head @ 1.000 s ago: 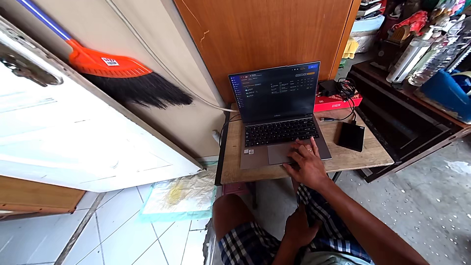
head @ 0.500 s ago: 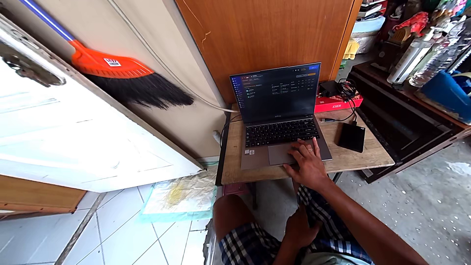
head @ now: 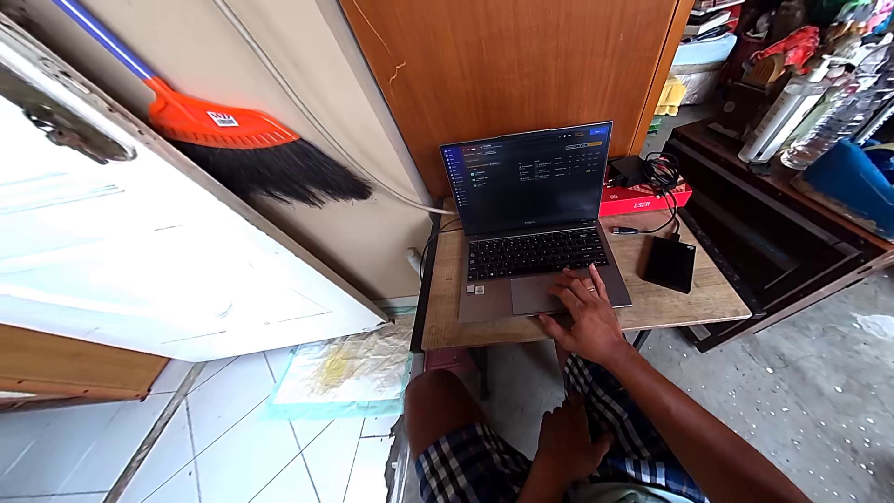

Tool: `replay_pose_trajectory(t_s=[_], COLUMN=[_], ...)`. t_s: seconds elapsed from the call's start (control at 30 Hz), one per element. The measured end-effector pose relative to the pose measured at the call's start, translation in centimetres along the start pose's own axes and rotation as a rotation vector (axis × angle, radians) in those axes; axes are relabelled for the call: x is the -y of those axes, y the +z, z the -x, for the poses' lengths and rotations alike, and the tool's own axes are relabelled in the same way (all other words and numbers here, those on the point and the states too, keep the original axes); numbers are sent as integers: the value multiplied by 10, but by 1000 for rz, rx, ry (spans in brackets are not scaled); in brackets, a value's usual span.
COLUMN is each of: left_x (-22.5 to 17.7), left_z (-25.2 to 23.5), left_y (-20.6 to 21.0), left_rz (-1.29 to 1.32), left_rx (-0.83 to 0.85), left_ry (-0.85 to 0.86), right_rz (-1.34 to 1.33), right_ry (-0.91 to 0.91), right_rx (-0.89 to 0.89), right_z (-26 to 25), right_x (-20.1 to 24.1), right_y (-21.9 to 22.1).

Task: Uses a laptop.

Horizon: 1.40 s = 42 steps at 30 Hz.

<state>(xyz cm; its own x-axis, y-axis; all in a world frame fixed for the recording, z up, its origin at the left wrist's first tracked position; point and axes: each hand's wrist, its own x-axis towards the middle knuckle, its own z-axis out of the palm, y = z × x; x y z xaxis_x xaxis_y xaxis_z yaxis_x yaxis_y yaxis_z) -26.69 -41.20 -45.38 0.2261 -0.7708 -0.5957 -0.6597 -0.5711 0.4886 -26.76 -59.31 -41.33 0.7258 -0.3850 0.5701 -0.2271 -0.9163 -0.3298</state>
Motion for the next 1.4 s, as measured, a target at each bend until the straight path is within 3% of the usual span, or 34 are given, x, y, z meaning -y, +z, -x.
replay_pose_trajectory(t_s=[0.1, 0.23, 0.3, 0.37, 0.5, 0.8, 1.03, 1.23, 1.4], left_x=[-12, -6, 13, 37, 68, 66, 65, 64, 60], left_z=[39, 60, 47, 29, -6, -32, -40, -42, -53], left_y=[-45, -115, -153, -184, -219, -233, -231, -233, -229], left_rz=[81, 364, 280, 134, -21, -115, -194, -153, -156], left_rx=[-68, -671, -927, -1017, -978, -890, -823, -845, -858], left_ry=[204, 635, 628, 453, 261, 217, 144, 176, 299], right_rz=[-75, -20, -21, -58, -122, -109, -102, -62, -116], right_ry=[-28, 35, 71, 101, 133, 72, 73, 58, 56], right_rx=[-6, 204, 271, 255, 263, 401, 398, 507, 448], right_z=[0, -17, -29, -40, -62, -87, -99, -118, -113], right_x=[0, 0, -6, -13, -24, -25, -21, -15, -13], right_y=[-5, -25, -28, -28, -28, -8, -3, 4, -1])
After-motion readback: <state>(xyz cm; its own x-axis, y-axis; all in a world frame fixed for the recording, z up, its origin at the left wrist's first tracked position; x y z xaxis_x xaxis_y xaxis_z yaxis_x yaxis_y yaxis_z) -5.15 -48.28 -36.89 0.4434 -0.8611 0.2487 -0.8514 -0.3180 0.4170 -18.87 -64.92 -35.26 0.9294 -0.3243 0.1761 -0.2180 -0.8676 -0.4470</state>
